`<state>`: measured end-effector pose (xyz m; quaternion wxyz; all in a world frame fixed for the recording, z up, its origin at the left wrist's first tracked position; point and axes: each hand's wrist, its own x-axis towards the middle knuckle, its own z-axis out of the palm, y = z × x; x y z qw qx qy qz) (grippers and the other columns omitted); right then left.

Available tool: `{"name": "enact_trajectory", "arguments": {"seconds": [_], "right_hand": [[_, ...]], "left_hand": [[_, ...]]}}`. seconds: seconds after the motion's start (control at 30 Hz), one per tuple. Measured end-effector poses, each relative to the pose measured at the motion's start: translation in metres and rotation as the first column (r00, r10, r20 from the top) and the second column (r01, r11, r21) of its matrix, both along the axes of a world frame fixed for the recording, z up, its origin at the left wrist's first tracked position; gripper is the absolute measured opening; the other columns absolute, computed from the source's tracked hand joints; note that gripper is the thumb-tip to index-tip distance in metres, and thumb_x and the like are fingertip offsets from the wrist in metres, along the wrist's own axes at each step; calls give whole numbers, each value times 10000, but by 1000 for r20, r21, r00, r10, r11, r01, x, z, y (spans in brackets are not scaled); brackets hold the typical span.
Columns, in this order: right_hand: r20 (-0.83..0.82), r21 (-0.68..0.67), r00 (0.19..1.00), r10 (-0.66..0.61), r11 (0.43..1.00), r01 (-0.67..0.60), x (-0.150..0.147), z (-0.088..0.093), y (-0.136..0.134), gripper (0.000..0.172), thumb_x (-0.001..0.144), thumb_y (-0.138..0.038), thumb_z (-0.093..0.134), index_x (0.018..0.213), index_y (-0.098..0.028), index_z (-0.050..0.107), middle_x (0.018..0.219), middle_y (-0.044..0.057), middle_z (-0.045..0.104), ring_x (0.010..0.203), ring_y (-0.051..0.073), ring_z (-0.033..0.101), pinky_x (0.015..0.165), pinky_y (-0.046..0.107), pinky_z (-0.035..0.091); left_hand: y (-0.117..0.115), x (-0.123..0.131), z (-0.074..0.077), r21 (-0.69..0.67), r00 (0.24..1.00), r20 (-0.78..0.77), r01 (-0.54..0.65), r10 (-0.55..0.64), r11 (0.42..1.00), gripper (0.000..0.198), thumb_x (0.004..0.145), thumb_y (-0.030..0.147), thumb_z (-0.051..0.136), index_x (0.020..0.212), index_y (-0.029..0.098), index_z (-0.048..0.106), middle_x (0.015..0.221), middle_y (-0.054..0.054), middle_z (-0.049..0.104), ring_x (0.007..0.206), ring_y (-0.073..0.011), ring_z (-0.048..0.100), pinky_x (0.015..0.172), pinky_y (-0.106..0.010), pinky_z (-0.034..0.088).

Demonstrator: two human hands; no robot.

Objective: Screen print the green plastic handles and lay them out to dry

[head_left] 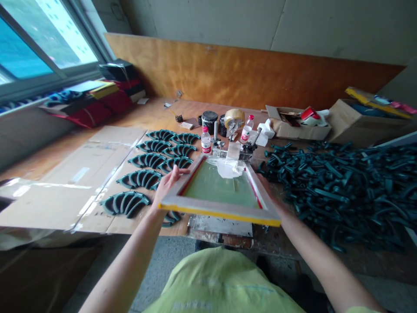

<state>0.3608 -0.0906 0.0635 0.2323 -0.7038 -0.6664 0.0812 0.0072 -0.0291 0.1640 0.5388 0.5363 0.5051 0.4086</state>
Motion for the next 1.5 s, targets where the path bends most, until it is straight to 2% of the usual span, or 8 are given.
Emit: {"name": "enact_trajectory", "arguments": {"seconds": [0.23,0.4,0.53,0.8,1.0,1.17,1.33,1.5], "right_hand": [[43,203,999,27,979,-35,-6,41,64,546,796,-194,680,1325,-205,546,1315,116,533,1206,261,518,1025,410,445],[189,-89,980,62,995,-46,-51,48,95,323,792,-144,658,1110,-180,624,1000,97,663,973,247,609,858,341,486],[278,-188,951,136,979,-85,-62,37,74,146,819,-130,584,925,-169,677,906,96,699,894,231,625,798,309,466],[234,-166,840,489,872,-461,-52,42,20,252,786,-40,549,881,-223,694,888,41,696,905,200,600,720,279,435],[242,-61,923,300,954,-294,-62,34,32,168,823,-82,565,850,-208,673,882,58,668,897,217,575,735,298,436],[204,-2,892,404,911,-412,-64,18,7,238,855,-57,522,958,-198,684,938,67,664,948,211,564,808,308,461],[87,42,957,277,959,-282,-47,44,52,470,828,-153,674,1272,-279,586,1091,28,637,929,184,607,817,288,479],[122,13,991,49,999,-51,-27,72,105,704,771,-190,744,1414,-307,484,1126,62,587,913,212,624,798,302,489]], "left_hand": [[-35,-17,-96,-269,996,-47,64,-79,961,859,720,597,682,1454,233,425,843,-10,701,676,-175,653,601,-270,504],[-34,-12,-121,-252,991,-129,7,-41,968,829,709,604,659,1414,203,486,767,0,688,665,-182,647,606,-277,494],[-32,-14,-122,-266,988,-142,12,-51,964,812,694,622,661,1364,180,538,787,-20,707,673,-191,654,610,-283,490],[-34,-12,-120,-282,990,-134,6,-46,959,800,685,635,662,1333,177,560,823,-35,718,699,-200,662,620,-284,490],[-35,-14,-112,-271,991,-128,3,-39,963,752,678,624,682,1289,193,601,784,-32,712,711,-218,672,629,-302,504],[-34,-16,-112,-300,995,-65,58,-81,952,752,731,609,664,1347,202,526,823,-28,705,689,-196,665,607,-289,505],[-32,-18,-97,-347,995,-23,81,-94,934,814,721,607,687,1399,218,460,883,-35,716,728,-203,679,622,-288,518],[-21,-21,-50,-308,993,-40,94,-112,947,782,713,686,638,1331,212,562,936,-54,725,817,-242,681,646,-301,527]]}}
